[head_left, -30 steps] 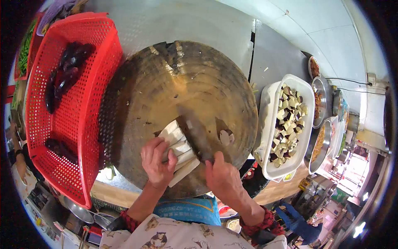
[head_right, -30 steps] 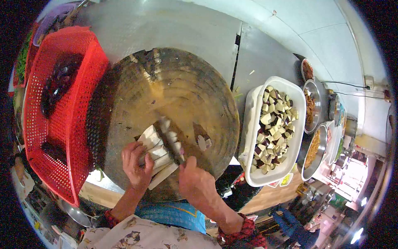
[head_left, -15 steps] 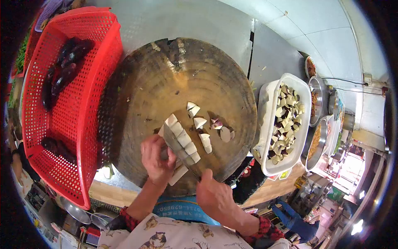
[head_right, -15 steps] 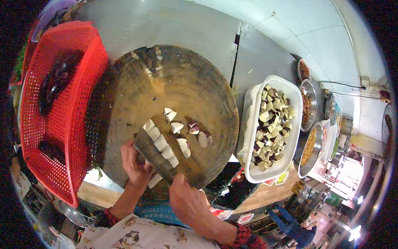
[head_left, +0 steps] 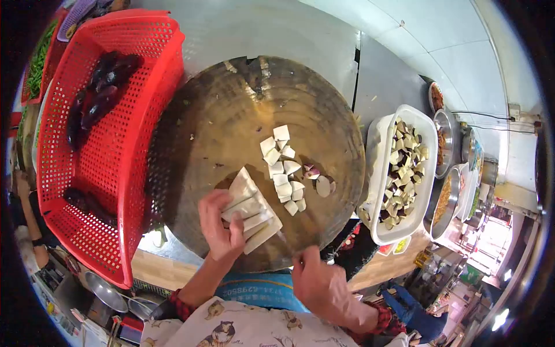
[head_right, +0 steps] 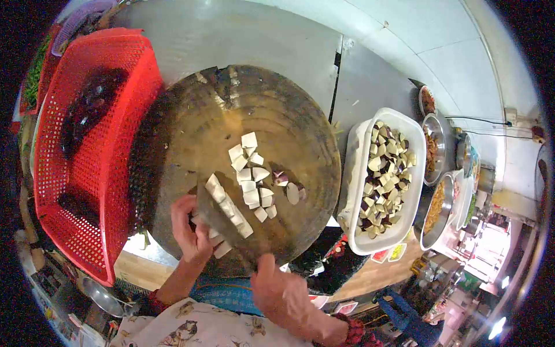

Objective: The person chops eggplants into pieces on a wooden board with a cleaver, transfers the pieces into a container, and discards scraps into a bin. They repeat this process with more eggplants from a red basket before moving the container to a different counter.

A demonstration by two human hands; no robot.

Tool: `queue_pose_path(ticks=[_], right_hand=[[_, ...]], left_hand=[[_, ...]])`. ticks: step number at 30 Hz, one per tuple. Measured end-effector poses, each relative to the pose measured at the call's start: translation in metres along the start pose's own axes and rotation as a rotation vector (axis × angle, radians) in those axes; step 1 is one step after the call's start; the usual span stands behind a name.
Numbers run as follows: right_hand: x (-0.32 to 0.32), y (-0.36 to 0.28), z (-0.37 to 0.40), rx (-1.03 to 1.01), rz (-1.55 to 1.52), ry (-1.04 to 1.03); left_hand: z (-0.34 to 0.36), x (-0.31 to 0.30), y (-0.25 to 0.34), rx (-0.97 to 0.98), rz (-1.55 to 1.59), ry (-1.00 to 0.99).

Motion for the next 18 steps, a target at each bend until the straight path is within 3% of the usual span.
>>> queue_pose_path(ticks=[4,7,13,16,18], right_hand=[[0.029,0.003,0.006,-0.045,0.064,-0.071],[0.036,0.002,-0.005,0.052,0.053,-0.095],[0.043,-0.012,-0.053,-0.072,0.124,-0.037],[0.035,0.012,-0.066,0.05,0.1,-0.02],[0.023,0.019,-0.077,-0.156,-0.209,0.219]], left_hand=[[-0.003,-0.002,-0.003,0.027,-0.065,-0.013],[-0.009,0.002,-0.003,0.05,-0.153,-0.057],[-0.01,0.005,-0.005,0.037,-0.219,-0.045],[-0.007,0.007,-0.005,0.052,-0.221,-0.04],[-0.007,0.007,-0.005,0.056,-0.23,-0.034]])
Point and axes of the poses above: each hand's wrist, its own z-axis away from the middle knuckle, its own x-axis out of the palm, y = z × x, the point moved 5 cm from there along -z, towards the middle knuckle, and after that the axes turned 4 degrees about x, right-handed, at the moved point
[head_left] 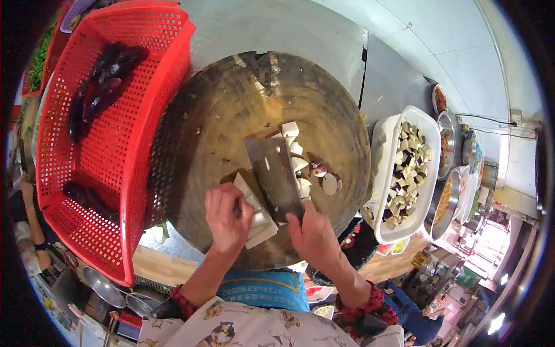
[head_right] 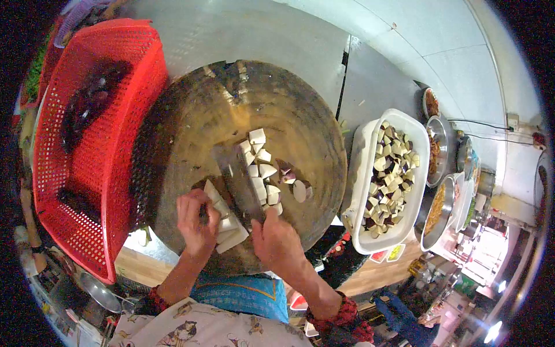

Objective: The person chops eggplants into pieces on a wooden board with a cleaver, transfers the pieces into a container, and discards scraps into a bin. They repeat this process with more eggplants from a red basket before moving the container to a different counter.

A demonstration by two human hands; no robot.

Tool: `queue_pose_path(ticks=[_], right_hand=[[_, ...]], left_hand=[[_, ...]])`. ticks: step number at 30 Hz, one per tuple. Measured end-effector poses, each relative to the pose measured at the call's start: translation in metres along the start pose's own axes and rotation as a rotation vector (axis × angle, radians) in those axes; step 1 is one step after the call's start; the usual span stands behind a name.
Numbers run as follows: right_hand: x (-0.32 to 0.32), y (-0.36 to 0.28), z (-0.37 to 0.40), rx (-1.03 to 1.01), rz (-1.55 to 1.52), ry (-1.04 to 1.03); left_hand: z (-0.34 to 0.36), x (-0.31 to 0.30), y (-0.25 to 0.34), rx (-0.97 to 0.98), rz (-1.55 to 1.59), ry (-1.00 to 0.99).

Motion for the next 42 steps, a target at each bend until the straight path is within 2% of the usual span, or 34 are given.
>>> queue_pose_path(ticks=[1,5,8,10,13,15,19,22,26,28,34,36,38,40,42], right_hand=[[0.0,-0.001,-0.001,-0.062,0.008,0.063],[-0.011,-0.024,0.017,-0.031,0.15,0.036],[-0.027,-0.043,0.05,0.002,0.191,-0.026],[-0.022,-0.045,0.07,0.046,0.22,-0.138],[-0.001,-0.034,0.083,0.062,0.212,-0.219],[0.004,-0.033,0.082,0.073,0.232,-0.231],[0.017,-0.025,0.071,0.171,0.313,-0.291],[0.034,-0.03,0.044,0.074,0.262,-0.257],[0.025,-0.021,0.031,0.084,0.299,-0.263],[0.013,0.003,0.019,0.027,-0.017,-0.071],[-0.007,-0.032,0.048,0.078,0.106,-0.131],[-0.008,-0.04,0.066,0.068,0.108,-0.131],[0.003,-0.042,0.082,0.08,0.199,-0.25],[0.012,-0.039,0.087,0.061,0.187,-0.254],[0.022,-0.035,0.087,0.148,0.233,-0.309]], left_hand=[[0.0,0.0,0.0,0.006,-0.001,0.006],[0.002,-0.004,-0.001,-0.019,0.046,-0.026],[0.008,-0.017,-0.004,-0.009,0.162,0.05],[0.014,-0.027,-0.006,-0.034,0.176,0.057],[0.014,-0.03,-0.005,-0.02,0.163,0.003],[0.01,-0.022,-0.002,0.064,0.108,-0.085],[0.008,-0.017,-0.004,0.023,0.13,-0.114],[0.009,-0.015,-0.006,0.027,0.084,-0.147],[0.014,-0.008,-0.007,0.034,0.076,-0.119],[0.013,-0.008,-0.004,0.047,0.072,-0.101],[0.013,-0.02,-0.004,0.04,0.11,-0.083],[0.02,-0.034,-0.009,-0.024,0.201,0.021],[0.023,-0.042,-0.008,0.005,0.158,0.016],[0.022,-0.042,-0.001,0.108,0.133,-0.084],[0.022,-0.035,-0.001,0.122,0.141,-0.147]])
Point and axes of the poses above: each hand's wrist, its own z-axis away from the middle knuckle, its own x-axis out of the palm, y = z × x, the point moved 5 cm from there along -z, towards the middle knuckle, and after that the axes turned 4 degrees about x, right-handed, at the moved point
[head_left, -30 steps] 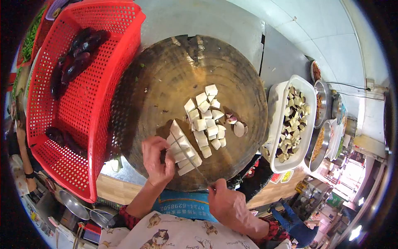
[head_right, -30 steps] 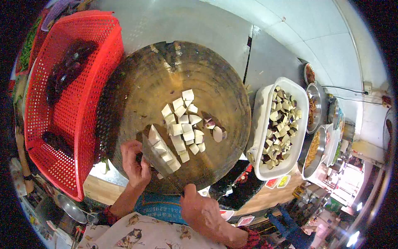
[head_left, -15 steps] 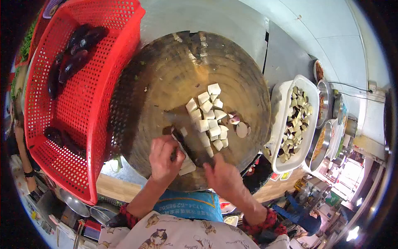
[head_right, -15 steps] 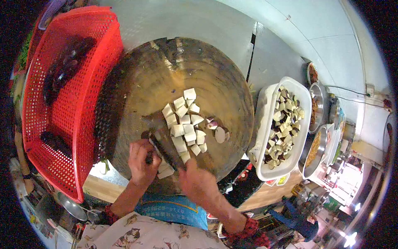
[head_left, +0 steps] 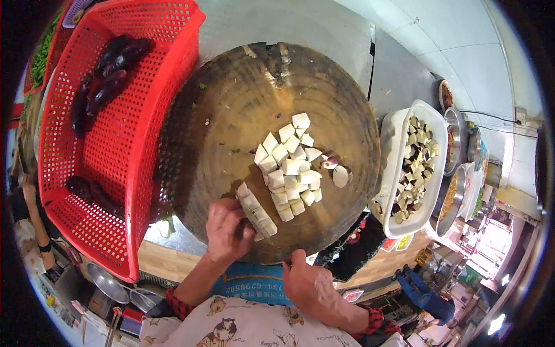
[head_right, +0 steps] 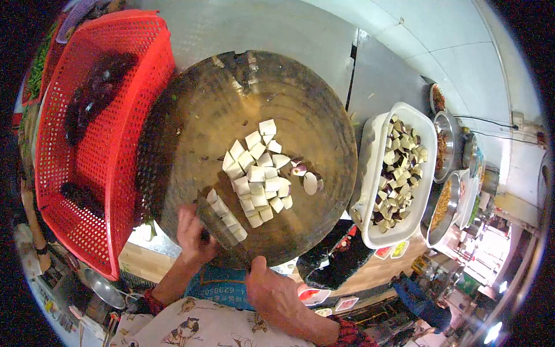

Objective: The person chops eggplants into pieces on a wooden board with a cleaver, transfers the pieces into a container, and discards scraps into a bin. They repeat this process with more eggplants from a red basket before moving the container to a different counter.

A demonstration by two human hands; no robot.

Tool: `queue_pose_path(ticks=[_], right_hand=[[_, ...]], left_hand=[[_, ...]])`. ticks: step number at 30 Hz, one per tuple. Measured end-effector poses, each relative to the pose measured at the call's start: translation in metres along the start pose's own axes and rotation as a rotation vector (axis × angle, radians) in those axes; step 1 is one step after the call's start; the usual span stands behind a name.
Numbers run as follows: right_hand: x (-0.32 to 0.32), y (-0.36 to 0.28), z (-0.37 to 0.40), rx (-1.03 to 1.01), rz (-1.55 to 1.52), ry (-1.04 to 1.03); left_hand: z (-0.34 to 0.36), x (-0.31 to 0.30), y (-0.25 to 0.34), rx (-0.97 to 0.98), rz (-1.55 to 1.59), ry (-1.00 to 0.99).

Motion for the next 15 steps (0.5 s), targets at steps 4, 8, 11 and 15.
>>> queue_pose_path(ticks=[4,8,11,15], right_hand=[[0.017,-0.005,-0.024,0.079,-0.003,-0.06],[0.011,-0.008,-0.042,-0.026,-0.005,0.053],[-0.003,0.007,-0.048,-0.061,-0.039,0.11],[-0.024,0.018,-0.029,-0.16,-0.13,0.28]], left_hand=[[0.002,0.01,-0.009,-0.034,-0.019,-0.07],[0.001,0.01,-0.007,-0.065,-0.064,-0.085],[0.01,0.014,-0.006,-0.014,-0.111,-0.065],[0.017,0.01,0.013,-0.117,-0.178,-0.229]])
Point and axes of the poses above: each hand's wrist, its own z-axis away from the middle knuckle, its own x-axis out of the palm, y = z × x, the point moved 5 cm from there along -z, towards the middle knuckle, and after that the axes turned 4 degrees about x, right-handed, at the moved point
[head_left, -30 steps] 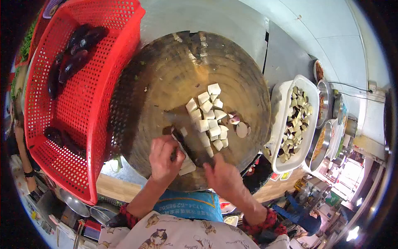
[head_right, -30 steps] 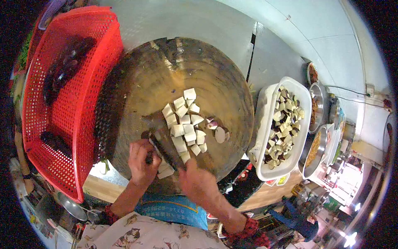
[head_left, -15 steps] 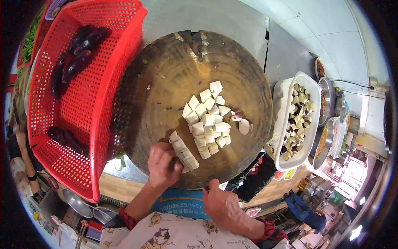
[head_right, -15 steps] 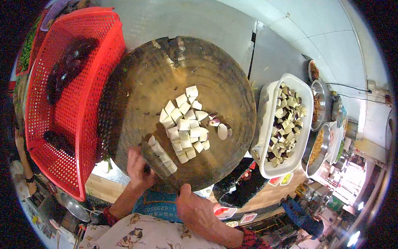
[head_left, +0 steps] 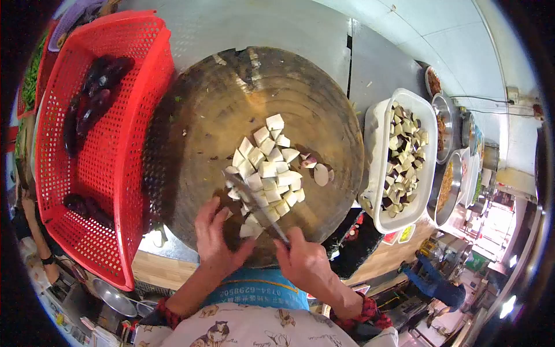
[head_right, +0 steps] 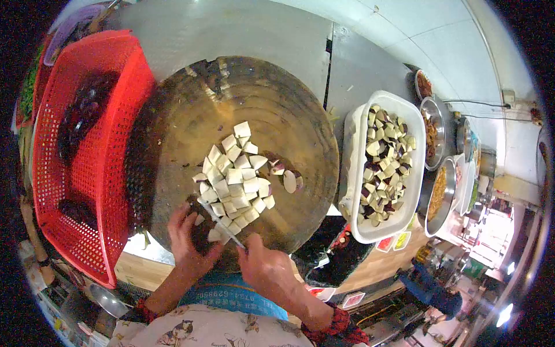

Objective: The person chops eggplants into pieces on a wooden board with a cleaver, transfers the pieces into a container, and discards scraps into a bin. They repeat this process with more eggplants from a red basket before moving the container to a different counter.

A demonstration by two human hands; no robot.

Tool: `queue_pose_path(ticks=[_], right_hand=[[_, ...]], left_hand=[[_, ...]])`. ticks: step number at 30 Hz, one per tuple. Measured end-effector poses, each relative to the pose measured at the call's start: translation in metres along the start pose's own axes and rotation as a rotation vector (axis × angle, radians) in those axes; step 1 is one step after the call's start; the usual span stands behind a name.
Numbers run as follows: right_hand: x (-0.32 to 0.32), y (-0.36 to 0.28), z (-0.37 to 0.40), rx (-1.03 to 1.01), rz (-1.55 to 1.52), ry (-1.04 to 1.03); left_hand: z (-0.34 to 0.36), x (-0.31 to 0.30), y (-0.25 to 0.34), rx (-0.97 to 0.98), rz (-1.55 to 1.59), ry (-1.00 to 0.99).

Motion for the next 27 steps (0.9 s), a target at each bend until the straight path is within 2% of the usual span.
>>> queue_pose_path(ticks=[2,3,4,5,7,9,11,13,15,17,19,20,22,23,25,27], right_hand=[[-0.007,0.013,0.013,0.09,-0.13,0.048],[-0.011,0.022,0.019,0.172,-0.251,0.091],[-0.01,0.032,0.024,0.286,-0.358,0.072],[-0.009,0.036,0.028,0.288,-0.361,0.083],[-0.015,0.043,0.038,0.237,-0.474,0.353],[-0.016,0.055,0.055,0.18,-0.505,0.37],[0.02,0.094,0.089,0.677,-0.916,0.06],[0.038,0.102,0.107,0.662,-1.017,0.07],[0.062,0.101,0.114,0.832,-1.184,0.086],[0.07,0.094,0.098,0.814,-1.24,0.138],[0.08,0.092,0.071,0.719,-0.975,0.006],[0.086,0.087,0.059,0.718,-0.984,0.01],[0.085,0.068,0.028,0.429,-0.931,0.105],[0.081,0.067,0.02,0.431,-0.934,0.113],[0.075,0.061,0.006,0.475,-0.889,-0.08],[0.063,0.059,-0.003,0.443,-0.84,-0.103]], left_hand=[[0.003,0.009,0.008,0.064,-0.08,-0.227],[0.002,0.014,0.006,0.073,-0.083,-0.229],[-0.001,0.017,0.004,0.052,-0.145,-0.186],[-0.007,0.02,0.001,0.034,-0.207,-0.142],[-0.028,0.024,-0.004,0.036,-0.245,-0.128],[-0.053,0.019,-0.01,0.005,-0.233,-0.003],[-0.064,0.019,-0.014,0.022,-0.208,0.032],[-0.072,0.019,-0.001,0.155,-0.068,-0.007],[-0.074,0.024,0.014,0.223,-0.136,-0.037],[-0.074,0.028,0.022,0.267,-0.156,-0.062],[-0.071,0.033,0.032,0.258,-0.137,-0.06],[-0.072,0.036,0.035,0.271,-0.142,-0.057],[-0.074,0.039,0.035,0.29,-0.145,-0.052],[-0.074,0.039,0.032,0.282,-0.077,-0.006],[-0.074,0.04,0.026,0.259,0.063,0.089],[-0.072,0.038,0.022,0.221,0.103,0.133]])
Point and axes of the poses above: each hand's wrist, its own z-axis away from the middle knuckle, its own x-axis out of the palm, y = z × x, the point moved 5 cm from there along -z, towards the middle knuckle, and after that the axes turned 4 degrees about x, right-handed, at the moved point
